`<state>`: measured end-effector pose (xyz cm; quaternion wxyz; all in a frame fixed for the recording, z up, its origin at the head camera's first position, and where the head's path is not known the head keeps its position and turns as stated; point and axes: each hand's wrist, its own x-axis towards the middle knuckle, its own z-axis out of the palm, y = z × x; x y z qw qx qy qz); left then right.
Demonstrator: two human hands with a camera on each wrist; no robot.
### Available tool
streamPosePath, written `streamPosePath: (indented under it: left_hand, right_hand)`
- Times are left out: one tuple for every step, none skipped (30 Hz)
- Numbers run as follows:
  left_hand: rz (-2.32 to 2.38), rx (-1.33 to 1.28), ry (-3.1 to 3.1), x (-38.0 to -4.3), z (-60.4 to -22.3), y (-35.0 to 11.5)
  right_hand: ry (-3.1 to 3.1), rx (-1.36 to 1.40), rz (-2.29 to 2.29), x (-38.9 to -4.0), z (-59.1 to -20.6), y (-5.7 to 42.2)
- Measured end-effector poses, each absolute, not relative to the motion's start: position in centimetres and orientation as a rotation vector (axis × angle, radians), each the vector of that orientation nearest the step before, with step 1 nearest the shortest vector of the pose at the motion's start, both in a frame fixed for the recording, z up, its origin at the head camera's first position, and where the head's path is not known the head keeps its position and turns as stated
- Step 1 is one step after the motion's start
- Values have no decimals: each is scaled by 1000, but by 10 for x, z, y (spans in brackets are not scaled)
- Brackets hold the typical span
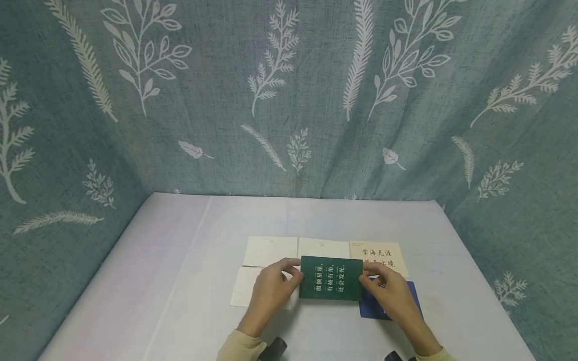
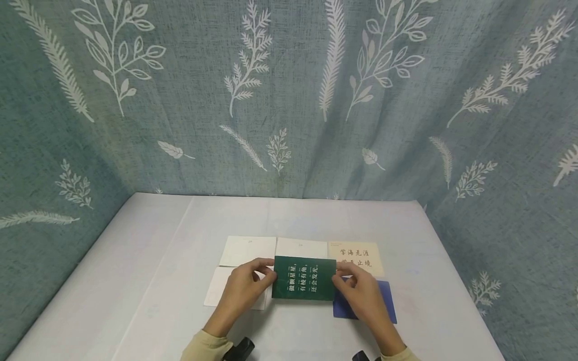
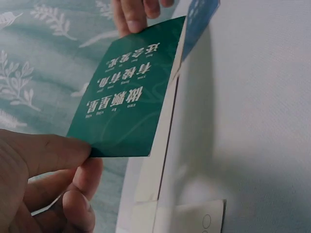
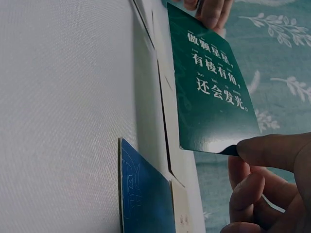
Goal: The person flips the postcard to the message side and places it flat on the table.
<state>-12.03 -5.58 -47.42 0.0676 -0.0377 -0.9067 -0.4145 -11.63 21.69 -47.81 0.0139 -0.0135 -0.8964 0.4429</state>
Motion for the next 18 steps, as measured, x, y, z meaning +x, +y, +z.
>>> streamPosePath:
  left_hand:
    - [-1249,-119,-2739,-120,-474,-56]
    - [-1252,-122,-2747,-120,-474,-56]
    - [-1257,-125,-2753,-120,-474,-57]
    - [-1260,-126,-2760,-120,-474,-57]
    - [-1261,-129,-2762,-120,-474,-57]
    - [-1262,-129,-2765,-120,-473,-57]
    - [-1263,-131,-2766,-121,-473,-57]
    - [-1266,-130,-2767,-121,-472,-57]
    - [-1264,-131,-2767,-121,-472,-57]
    - [-1263,-131,-2766,-121,-472,-57]
    - [-1261,-133,-2763,-121,-471,-58]
    - [-1260,-134,-2761,-121,-471,-58]
    - [-1255,-136,-2758,-121,-471,-58]
    - [-1253,-140,-2754,-121,-471,-58]
    - [-1251,-143,-2750,-120,-470,-58]
    - [-1251,-145,-2746,-120,-470,-58]
    - [-1253,-147,-2742,-120,-470,-58]
    - [-1258,-145,-2739,-120,-470,-58]
  right_hand:
    - [-2790,-36,1381,-116,-478,217]
    - [-2787,-29,1388,-116,-478,217]
    - [-2788,-27,1388,-116,-478,217]
    - [-2787,-21,1392,-116,-479,217]
    - [-2783,-16,1399,-117,-479,217]
    - [-2780,-8,1406,-116,-479,217]
    - [-2777,-5,1415,-116,-479,217]
    - [-2777,-4,1422,-116,-478,218]
    - [-2778,0,1426,-116,-478,218]
    - [-2779,2,1433,-116,-478,218]
    - [-2782,3,1438,-116,-478,219]
    - [-2788,1,1439,-116,-478,219]
    - [-2791,4,1439,-116,-477,219]
    - [-2794,10,1434,-116,-477,220]
    - [-2792,22,1430,-116,-477,221]
    - [-2791,29,1426,-116,-476,221]
    - [-2785,39,1426,-116,-476,222]
    - [-2777,52,1424,-116,-476,222]
